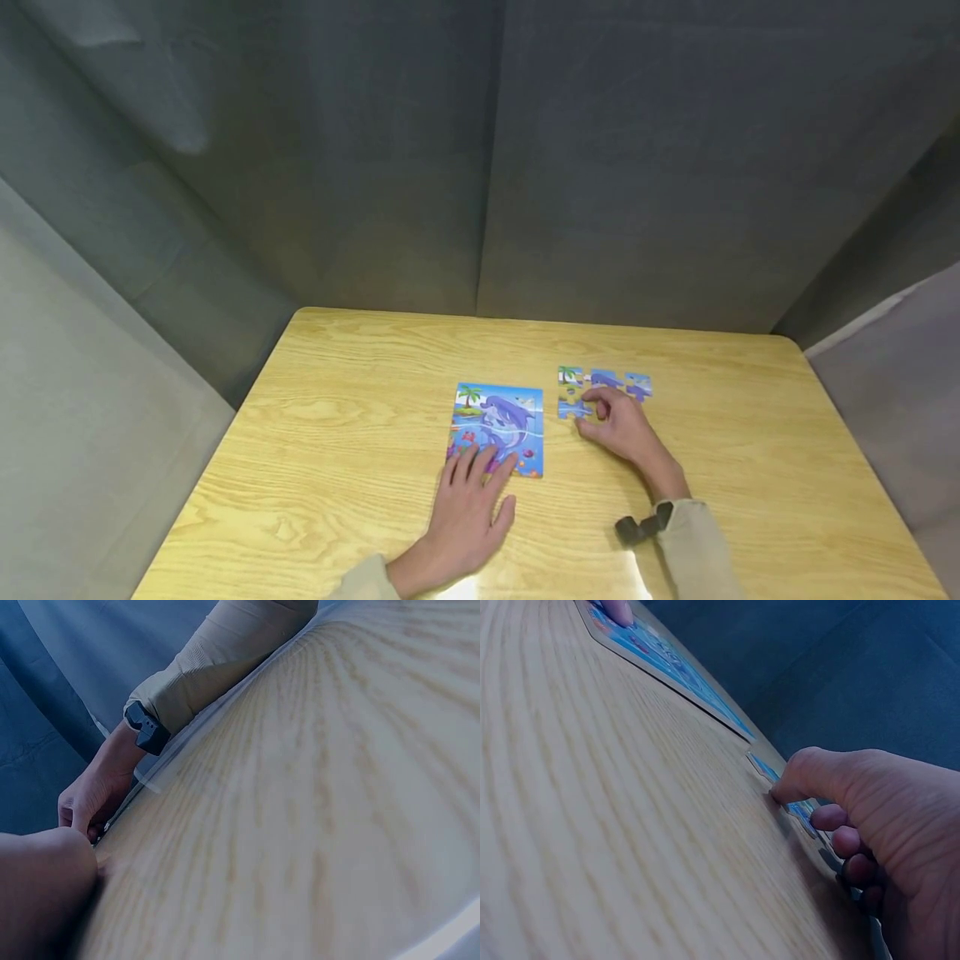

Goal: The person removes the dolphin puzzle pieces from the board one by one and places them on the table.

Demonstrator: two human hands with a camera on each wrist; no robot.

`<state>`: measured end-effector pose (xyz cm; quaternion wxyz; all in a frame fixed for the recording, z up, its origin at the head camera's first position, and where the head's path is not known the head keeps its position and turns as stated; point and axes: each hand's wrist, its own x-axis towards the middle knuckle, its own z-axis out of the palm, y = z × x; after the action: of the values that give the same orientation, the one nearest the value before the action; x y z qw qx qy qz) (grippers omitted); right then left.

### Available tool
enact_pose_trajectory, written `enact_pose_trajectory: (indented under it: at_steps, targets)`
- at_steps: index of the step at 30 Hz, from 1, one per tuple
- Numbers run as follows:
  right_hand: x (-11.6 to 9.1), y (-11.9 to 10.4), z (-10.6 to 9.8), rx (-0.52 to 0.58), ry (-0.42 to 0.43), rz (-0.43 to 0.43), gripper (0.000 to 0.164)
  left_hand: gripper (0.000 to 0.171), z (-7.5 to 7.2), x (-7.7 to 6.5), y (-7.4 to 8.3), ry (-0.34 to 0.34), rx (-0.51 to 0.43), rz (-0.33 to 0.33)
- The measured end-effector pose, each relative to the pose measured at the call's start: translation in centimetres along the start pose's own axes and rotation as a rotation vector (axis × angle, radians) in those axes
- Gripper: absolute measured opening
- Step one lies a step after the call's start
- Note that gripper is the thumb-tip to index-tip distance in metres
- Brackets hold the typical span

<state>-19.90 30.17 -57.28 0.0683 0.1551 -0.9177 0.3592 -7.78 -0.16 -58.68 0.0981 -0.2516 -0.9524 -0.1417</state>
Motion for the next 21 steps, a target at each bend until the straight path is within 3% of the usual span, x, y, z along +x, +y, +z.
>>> enact_pose_trajectory:
  at_steps: [10, 21]
  targets:
    - [-0.17, -0.07, -0.17, 0.013, -0.006, 0.02, 0.033, 0.056, -0.07, 0.0, 0.01, -0.008, -0.014, -0.004]
    - [-0.48, -0.73, 0.1, 0.046, 0.106, -0.042, 0.032, 0.057, 0.1, 0.03, -0.05, -0.006, -0.003, -0.008]
